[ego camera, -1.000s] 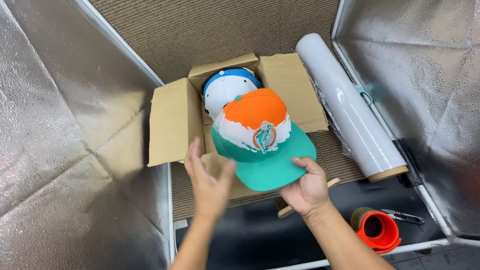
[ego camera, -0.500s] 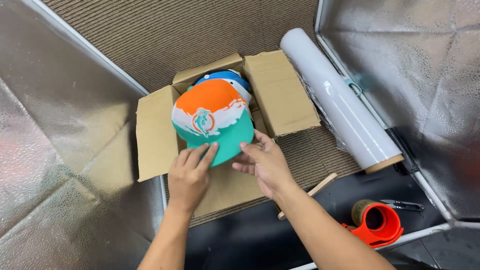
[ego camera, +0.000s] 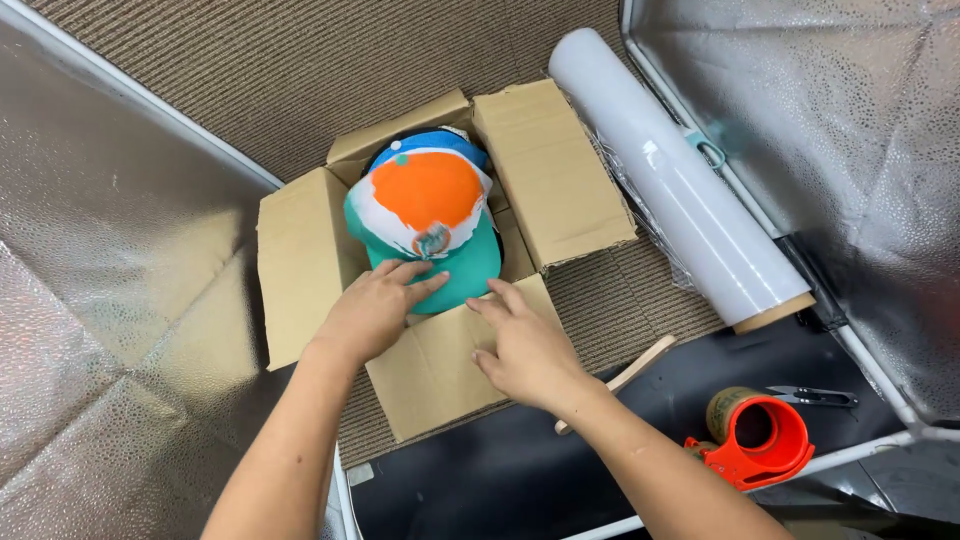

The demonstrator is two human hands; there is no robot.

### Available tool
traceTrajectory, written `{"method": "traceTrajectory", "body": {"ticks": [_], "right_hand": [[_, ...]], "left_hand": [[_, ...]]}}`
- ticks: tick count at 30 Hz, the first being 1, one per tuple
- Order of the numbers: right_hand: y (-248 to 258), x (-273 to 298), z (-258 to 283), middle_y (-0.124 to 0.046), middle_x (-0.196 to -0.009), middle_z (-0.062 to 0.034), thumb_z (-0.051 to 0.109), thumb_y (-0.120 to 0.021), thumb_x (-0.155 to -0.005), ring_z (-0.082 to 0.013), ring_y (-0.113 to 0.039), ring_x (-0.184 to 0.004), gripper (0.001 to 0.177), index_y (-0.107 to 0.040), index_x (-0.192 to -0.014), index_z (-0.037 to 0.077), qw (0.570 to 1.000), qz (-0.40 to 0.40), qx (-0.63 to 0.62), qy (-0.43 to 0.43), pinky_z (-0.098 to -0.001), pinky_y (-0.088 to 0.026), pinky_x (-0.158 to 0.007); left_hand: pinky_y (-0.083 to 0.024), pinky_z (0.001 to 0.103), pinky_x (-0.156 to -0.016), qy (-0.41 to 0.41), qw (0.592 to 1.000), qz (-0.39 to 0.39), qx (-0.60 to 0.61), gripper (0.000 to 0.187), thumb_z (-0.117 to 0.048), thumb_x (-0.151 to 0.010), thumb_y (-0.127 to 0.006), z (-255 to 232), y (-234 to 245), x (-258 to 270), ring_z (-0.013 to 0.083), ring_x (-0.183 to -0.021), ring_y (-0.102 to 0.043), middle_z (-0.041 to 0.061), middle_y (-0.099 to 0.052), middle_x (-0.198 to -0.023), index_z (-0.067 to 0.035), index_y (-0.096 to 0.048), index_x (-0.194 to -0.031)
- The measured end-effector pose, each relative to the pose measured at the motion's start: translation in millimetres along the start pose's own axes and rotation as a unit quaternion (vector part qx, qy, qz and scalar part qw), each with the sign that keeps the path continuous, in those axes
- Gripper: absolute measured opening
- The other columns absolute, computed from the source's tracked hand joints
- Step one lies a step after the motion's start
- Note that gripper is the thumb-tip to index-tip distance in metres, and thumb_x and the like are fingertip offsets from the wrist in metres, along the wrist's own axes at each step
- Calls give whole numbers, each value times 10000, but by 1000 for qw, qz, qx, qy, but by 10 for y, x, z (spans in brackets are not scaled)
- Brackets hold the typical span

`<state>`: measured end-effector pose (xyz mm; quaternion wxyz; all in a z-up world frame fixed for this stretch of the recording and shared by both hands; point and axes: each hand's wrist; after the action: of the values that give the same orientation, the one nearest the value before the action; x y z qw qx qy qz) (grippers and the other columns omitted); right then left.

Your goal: The person organizes multiple caps in a cardboard box, wipes a white cap with a brush, adjusts a white snapback attachment, and secures the box with tape from a dispenser.

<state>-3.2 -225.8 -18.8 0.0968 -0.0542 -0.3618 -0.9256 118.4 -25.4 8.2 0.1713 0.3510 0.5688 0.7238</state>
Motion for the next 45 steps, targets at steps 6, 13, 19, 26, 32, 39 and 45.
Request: {"method": "traceTrajectory", "body": {"ticks": [6, 13, 19, 26, 32, 39, 45], "right_hand": [[256, 103, 121, -314, -1627, -175, 183, -680, -876, -547, -580, -1226, 589, -558, -1442, 72, 1000, 12, 3, 8, -607, -573, -938], [328, 56, 67, -302, -1632, -203, 168, -681, -872, -569, -598, -1178, 597, -553, -1441, 37, 998, 31, 29, 36, -651, -571, -914], [395, 29, -12, -341, -1626, -160, 176, -681, -870, -527, -631, -1159, 584, -573, -1431, 53, 996, 52, 50, 43, -616, -575, -929], [443, -318, -191, -657, -1388, -64, 223, -667, -883, -407, -702, -1119, 472, -682, -1346, 135, 999, 6, -7, 40, -501, -587, -911], [579, -777, -122, -563, -1395, -238, 168, -821, -807, -488, -503, -1290, 693, -563, -1436, 32, 952, -213, 26, 219, -561, -405, -1076], [726, -1314, 23, -772, -893, -157, 456, -902, -712, -374, -708, -1058, 476, -771, -1018, 115, 961, 61, 162, 216, -622, -287, -1190], [1160, -1103, 97, -700, -667, -136, 144, -883, -713, -333, -690, -723, 150, -806, -830, 91, 974, -36, -100, 201, -495, -529, -855]], "left_hand": [[-503, 361, -996, 72, 971, -226, 21, 462, -190, -820, -695, 181, -266, -311, 170, -1200, -622, -53, -668, -1211, -317, -705, -1265], [-318, 651, -1184, 161, 967, -171, 101, 848, -563, -918, -684, -108, -50, -525, 415, -1550, -222, 126, -256, -1695, -298, -318, -1635], [-350, 670, -1159, 205, 944, -182, 182, 801, -698, -895, -621, -22, -78, -717, 377, -1540, -236, 83, -291, -1655, -308, -424, -1567], [-239, 516, -1164, 246, 868, -250, 353, 893, -688, -777, -795, 334, -16, -831, 238, -1268, -421, 8, -471, -1187, -213, -480, -1464], [-489, 429, -890, 82, 874, -248, 410, 154, -250, -792, -700, 141, 158, -545, 244, -890, -581, 33, -482, -790, -152, -705, -910], [-571, 318, -611, 67, 736, -239, 630, 198, -239, -844, -603, 657, 71, -866, 163, -742, -570, 71, -568, -726, -81, -720, -818], [-314, 460, -1248, 261, 834, -145, 465, 933, -802, -809, -670, 1224, 113, -1545, 344, -1473, -414, 115, -381, -1543, -206, -447, -1492]]}}
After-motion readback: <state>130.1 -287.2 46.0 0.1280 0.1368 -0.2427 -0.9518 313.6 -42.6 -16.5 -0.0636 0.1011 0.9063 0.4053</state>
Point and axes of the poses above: each hand's wrist, its own x-axis away from the middle knuckle, its own y-axis out of the back of the hand, z = x × y
